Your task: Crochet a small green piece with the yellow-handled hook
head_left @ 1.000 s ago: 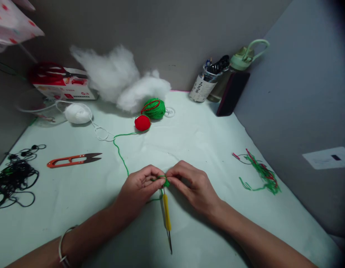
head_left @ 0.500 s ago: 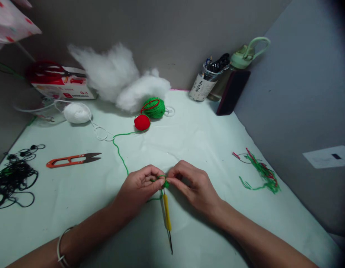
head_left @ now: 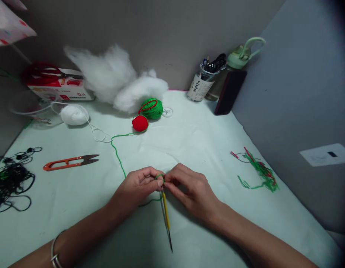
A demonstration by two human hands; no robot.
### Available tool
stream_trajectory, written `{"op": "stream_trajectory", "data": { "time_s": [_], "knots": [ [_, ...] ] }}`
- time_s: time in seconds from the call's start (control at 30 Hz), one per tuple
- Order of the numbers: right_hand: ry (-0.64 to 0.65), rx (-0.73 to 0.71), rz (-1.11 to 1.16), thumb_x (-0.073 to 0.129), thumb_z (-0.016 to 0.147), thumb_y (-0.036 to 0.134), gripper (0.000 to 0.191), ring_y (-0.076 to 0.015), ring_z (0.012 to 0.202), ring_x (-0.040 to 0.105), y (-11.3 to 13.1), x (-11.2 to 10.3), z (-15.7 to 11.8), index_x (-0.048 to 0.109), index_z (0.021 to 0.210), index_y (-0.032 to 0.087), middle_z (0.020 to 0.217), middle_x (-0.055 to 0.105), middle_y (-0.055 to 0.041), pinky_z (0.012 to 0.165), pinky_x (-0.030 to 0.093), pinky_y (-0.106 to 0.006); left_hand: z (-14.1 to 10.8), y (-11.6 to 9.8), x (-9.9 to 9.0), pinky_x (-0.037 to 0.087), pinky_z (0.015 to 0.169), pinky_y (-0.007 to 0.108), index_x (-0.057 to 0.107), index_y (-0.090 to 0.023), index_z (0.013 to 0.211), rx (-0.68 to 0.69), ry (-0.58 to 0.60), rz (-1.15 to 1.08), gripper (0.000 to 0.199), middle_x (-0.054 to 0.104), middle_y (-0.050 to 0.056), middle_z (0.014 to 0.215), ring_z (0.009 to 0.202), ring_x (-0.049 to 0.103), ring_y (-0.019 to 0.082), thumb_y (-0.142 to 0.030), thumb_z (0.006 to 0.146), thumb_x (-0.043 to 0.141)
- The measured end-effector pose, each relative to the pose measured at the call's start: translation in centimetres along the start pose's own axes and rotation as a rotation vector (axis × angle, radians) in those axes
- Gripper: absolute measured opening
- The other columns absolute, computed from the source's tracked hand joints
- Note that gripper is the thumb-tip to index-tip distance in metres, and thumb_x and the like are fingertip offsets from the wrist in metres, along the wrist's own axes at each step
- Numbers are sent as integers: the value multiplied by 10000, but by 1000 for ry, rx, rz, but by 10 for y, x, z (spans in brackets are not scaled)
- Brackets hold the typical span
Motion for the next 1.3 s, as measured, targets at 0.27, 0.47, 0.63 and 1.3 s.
{"op": "stream_trajectory", "data": {
  "time_s": [0.27, 0.47, 0.63, 1.3],
  "knots": [
    [6, 42, 102, 670, 1001, 204, 87, -153, 783, 726, -4, -1, 0, 752, 1029, 202, 917, 766, -47, 688, 579, -272, 1, -3, -3, 527, 941, 358, 780, -196, 830, 56, -4, 22, 193, 789, 61, 1004, 983, 689, 228, -383, 811, 823],
    [19, -11, 68, 573, 1044, 173, 172, -160, 844, 737, 0, 0, -1, 743, 1022, 193, 942, 779, -65, 735, 593, -279, 2, -2, -3, 532, 936, 358, 743, -198, 753, 80, -34, 15, 200, 774, 73, 1066, 968, 682, 218, -374, 804, 822],
    [3, 18, 35, 585, 1025, 178, 159, -147, 766, 698, -3, 1, -1, 711, 928, 192, 872, 744, -44, 674, 556, -264, 3, 0, -5, 534, 848, 329, 695, -194, 768, 67, -65, 32, 202, 751, 54, 997, 893, 661, 196, -353, 782, 820],
    [16, 143, 119, 568, 911, 127, 129, -116, 683, 605, -8, 5, 2, 628, 830, 209, 801, 643, -3, 619, 492, -256, 7, 9, -1, 474, 777, 289, 640, -202, 837, 107, -4, -55, 208, 676, 6, 886, 836, 611, 158, -302, 794, 817]
  ]
}}
Point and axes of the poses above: each hand's wrist, its own z-axis towards the middle knuckle, its own x-axis out of the palm, y = z × x, the point moved 8 cm from there along z, towards the middle knuckle
